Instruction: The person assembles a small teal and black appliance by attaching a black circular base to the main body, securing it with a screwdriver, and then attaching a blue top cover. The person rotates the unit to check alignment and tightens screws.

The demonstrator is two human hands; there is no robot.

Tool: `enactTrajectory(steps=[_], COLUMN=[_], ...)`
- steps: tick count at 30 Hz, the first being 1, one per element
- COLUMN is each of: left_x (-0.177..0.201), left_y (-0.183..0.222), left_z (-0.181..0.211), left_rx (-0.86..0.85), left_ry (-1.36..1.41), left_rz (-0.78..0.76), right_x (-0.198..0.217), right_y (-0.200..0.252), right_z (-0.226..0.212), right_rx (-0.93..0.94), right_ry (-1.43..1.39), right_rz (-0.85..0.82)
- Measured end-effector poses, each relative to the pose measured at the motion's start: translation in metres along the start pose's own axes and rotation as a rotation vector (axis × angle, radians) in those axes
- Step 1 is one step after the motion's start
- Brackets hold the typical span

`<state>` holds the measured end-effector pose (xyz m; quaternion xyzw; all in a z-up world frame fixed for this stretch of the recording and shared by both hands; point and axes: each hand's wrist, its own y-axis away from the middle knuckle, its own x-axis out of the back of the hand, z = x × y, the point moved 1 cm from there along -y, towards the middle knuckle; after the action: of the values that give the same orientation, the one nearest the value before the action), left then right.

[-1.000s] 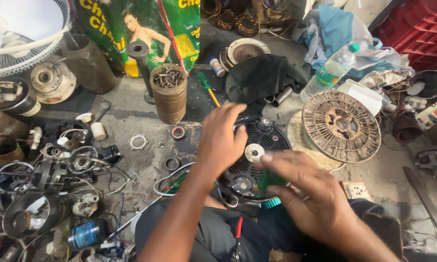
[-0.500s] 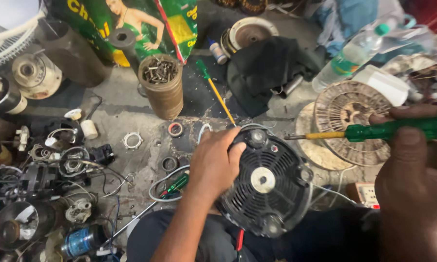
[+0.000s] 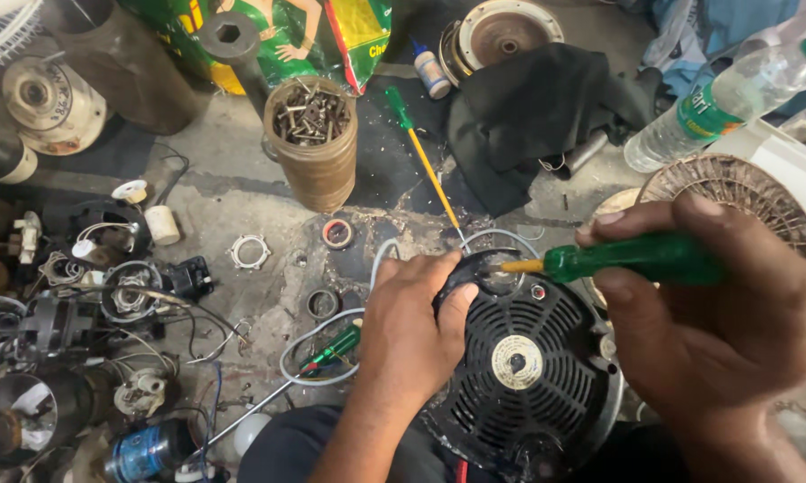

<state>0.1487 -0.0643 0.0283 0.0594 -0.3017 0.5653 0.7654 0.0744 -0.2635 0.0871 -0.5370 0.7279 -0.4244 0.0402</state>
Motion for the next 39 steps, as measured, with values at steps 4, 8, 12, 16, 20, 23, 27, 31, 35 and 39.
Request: enactTrajectory(steps=[4,8,12,16,20,23,27,31,35,39], left_x=[0.002,0.007,0.010,0.011,0.011,0.009,0.008,0.004,0.004,0.006], left_y=[0.000,0.001,0.003,0.005,0.007,0.011,0.011,0.014,0.016,0.019], left_z=[-0.003,-0.007,-0.010,-0.011,-0.009,-0.011,-0.010,-0.007,-0.009,-0.015], left_rx=[0.014,-0.003,-0.032,-0.030,-0.091,-0.072,-0.110,-0.082,-0.097,-0.125], left_ry=[0.001,0.043,0.098,0.099,0.102,0.115,0.080,0.073,0.148,0.236], left_rz=[-0.017,-0.048,-0.069,-0.091,-0.009,0.002,0.017,0.011,0.003,0.000], right_x=[-0.012,-0.012,-0.011,-0.020,-0.026,-0.023,-0.009,0.000,0.009,0.024], right_y=[-0.016,-0.038,-0.057,-0.067,-0.080,-0.081,-0.092,-0.101,-0.103,-0.092], right_z=[-0.008,-0.029,-0.042,-0.051,-0.055,-0.060,-0.061,-0.056,-0.058,-0.052], right_rx=[0.009,-0.140,-0.017,-0.075,0.023,-0.011,0.010,-0.141,-0.134,-0.313], right_ry=[0.011,-0.052,0.239,0.155,0.365,0.204,0.264,0.538,-0.038,-0.216], right_rz=[-0.031,-0.118,-0.259,-0.326,-0.239,-0.345,-0.561,-0.697,-0.738,-0.249])
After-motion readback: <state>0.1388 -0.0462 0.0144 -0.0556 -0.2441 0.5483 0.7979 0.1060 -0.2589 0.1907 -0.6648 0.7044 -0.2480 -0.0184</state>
